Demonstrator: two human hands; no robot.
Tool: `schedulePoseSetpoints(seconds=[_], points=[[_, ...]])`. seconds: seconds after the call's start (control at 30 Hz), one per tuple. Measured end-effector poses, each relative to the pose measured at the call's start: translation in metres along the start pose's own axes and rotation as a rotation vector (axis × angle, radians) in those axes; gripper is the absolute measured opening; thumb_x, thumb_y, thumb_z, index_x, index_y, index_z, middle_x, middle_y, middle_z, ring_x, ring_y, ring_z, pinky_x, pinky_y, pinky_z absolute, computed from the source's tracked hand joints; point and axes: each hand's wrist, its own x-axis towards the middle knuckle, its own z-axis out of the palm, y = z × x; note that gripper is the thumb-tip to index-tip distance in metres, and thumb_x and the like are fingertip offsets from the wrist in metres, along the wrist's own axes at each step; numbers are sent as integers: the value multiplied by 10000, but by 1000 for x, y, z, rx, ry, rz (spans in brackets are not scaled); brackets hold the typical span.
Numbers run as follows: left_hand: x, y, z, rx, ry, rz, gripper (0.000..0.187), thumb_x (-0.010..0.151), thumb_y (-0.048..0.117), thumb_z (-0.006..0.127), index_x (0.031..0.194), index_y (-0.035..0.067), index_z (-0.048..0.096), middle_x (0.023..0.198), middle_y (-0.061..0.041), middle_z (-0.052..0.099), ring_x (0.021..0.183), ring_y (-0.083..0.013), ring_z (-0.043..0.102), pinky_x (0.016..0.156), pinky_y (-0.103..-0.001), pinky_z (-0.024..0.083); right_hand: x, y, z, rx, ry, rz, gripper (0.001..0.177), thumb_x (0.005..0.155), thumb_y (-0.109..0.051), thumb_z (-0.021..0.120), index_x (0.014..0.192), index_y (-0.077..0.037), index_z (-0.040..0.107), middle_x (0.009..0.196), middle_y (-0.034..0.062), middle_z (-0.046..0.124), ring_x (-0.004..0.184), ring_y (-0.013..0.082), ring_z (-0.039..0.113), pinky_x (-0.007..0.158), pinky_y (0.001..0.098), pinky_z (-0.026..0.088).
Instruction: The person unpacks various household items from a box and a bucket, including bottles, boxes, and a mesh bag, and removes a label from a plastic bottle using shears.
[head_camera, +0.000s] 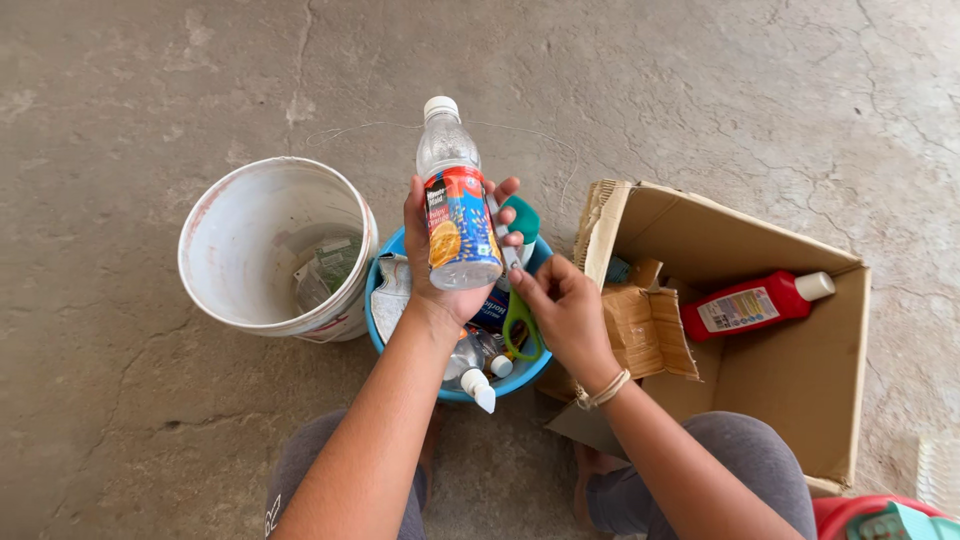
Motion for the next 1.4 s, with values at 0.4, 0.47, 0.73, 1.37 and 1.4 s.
schedulePoseSetpoints(seconds=[0.4, 0.47, 0.73, 1.37, 1.4], points=[[4, 13, -15, -34, -40, 144, 698, 973, 688, 545, 1153, 20, 636, 1111, -163, 657, 861, -229, 630, 744, -380, 498, -3, -52, -24, -354, -315, 96, 439, 789, -228, 807, 1140, -36, 626, 922, 127, 757, 688, 233, 672, 643, 390, 533], [1, 7, -10, -1, 46, 72, 704, 954, 674, 543, 1150, 3, 623, 1220, -165, 689, 951, -226, 665, 832, -378, 534, 1, -46, -24, -374, -365, 195, 490, 794, -260, 815, 1177, -36, 607, 875, 154, 757, 696, 195, 681, 642, 367, 526], [6, 5, 1, 308, 298, 28, 618, 870, 584, 645, 1246, 94, 629, 1101, -123, 700, 989, -240, 721, 905, -435, 603, 30, -37, -81, 354, -425, 335, 474, 904, -404, 724, 1181, -33, 620, 717, -22, 589, 649, 78, 557, 582, 229, 421], [11, 41, -6, 698, 500, 301, 635, 849, 575, 705, 1247, 95, 583, 996, -52, 675, 847, -102, 706, 746, -287, 618, 26, -19, -103, 342, -1063, 286, 766, 847, -689, 677, 999, 61, 697, 504, 22, 567, 474, 97, 535, 544, 249, 471], [11, 42, -7, 704, 511, 303, 620, 851, 564, 711, 1239, 96, 590, 986, -51, 677, 842, -99, 707, 742, -281, 618, 26, -17, -104, 331, -1058, 319, 764, 821, -679, 696, 998, 64, 700, 504, 20, 550, 458, 97, 519, 493, 245, 426]])
